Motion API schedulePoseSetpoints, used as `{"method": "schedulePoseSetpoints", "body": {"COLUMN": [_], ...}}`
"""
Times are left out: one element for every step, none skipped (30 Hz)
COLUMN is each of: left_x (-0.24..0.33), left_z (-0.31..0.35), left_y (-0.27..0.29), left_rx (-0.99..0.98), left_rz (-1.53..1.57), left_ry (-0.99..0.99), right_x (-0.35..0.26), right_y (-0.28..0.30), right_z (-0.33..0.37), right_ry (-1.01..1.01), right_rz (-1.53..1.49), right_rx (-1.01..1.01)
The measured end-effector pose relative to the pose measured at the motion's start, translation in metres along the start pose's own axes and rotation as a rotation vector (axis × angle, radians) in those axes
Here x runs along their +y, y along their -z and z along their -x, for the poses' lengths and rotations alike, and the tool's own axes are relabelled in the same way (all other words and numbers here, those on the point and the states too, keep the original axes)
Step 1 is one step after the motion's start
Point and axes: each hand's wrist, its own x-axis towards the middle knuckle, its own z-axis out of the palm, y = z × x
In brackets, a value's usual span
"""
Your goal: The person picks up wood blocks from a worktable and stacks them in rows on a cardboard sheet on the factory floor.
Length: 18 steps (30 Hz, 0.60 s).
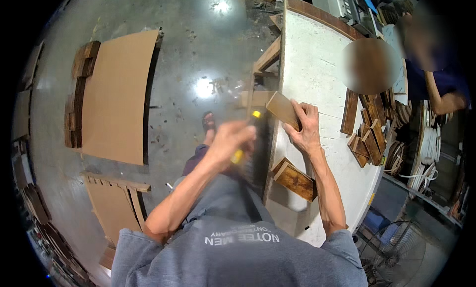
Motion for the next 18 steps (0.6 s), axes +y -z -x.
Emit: {"method": "schedulePoseSetpoints", "body": {"left_x": [0.002, 0.003, 0.006, 0.003, -0.001, -0.005, -0.001, 0.001, 0.004, 0.007, 0.008, 0.010, 0.010, 0.009, 0.007, 0.005, 0.004, 0.004], "left_z": [0.002, 0.004, 0.005, 0.002, -0.001, -0.003, -0.005, -0.006, -0.008, -0.009, -0.009, -0.009, -0.010, -0.011, -0.013, -0.014, -0.014, -0.015], "left_y": [-0.009, -0.014, -0.017, -0.017, -0.017, -0.018, -0.020, -0.021, -0.021, -0.021, -0.022, -0.023, -0.023, -0.023, -0.022, -0.022, -0.020, -0.019], "left_rx": [-0.037, -0.062, -0.085, -0.063, -0.042, -0.021, -0.012, -0.018, -0.024, -0.032, -0.023, -0.014, -0.005, -0.005, -0.006, -0.005, -0.004, -0.003], "left_rz": [0.014, 0.029, 0.068, 0.047, 0.025, 0.002, -0.007, -0.023, -0.039, -0.057, -0.078, -0.098, -0.120, -0.139, -0.159, -0.179, -0.147, -0.116], "left_ry": [-0.015, -0.026, 0.015, 0.021, 0.027, 0.034, 0.006, 0.029, 0.052, 0.077, 0.079, 0.082, 0.085, 0.081, 0.077, 0.073, 0.110, 0.146], "right_x": [-0.001, -0.002, -0.002, -0.002, -0.001, 0.000, 0.002, 0.004, 0.006, 0.007, 0.008, 0.008, 0.008, 0.009, 0.010, 0.011, 0.012, 0.013], "right_y": [0.004, 0.001, 0.000, -0.002, -0.005, -0.006, -0.007, -0.007, -0.008, -0.008, -0.008, -0.008, -0.008, -0.007, -0.007, -0.008, -0.009, -0.010], "right_z": [0.002, 0.003, 0.004, 0.001, 0.000, 0.000, 0.000, -0.001, -0.002, -0.002, -0.002, -0.002, -0.002, -0.003, -0.004, -0.004, -0.004, -0.003], "right_ry": [0.004, 0.000, -0.006, -0.005, 0.003, 0.010, 0.012, 0.013, 0.015, 0.013, 0.011, 0.009, 0.006, 0.008, 0.010, 0.011, 0.014, 0.017], "right_rz": [0.008, 0.010, 0.013, 0.013, 0.004, -0.004, -0.009, -0.010, -0.012, -0.014, -0.012, -0.010, -0.009, -0.006, -0.004, -0.003, -0.003, -0.003], "right_rx": [0.020, 0.012, 0.004, 0.003, 0.003, 0.005, 0.012, 0.015, 0.019, 0.024, 0.021, 0.018, 0.016, 0.017, 0.017, 0.018, 0.019, 0.020]}}
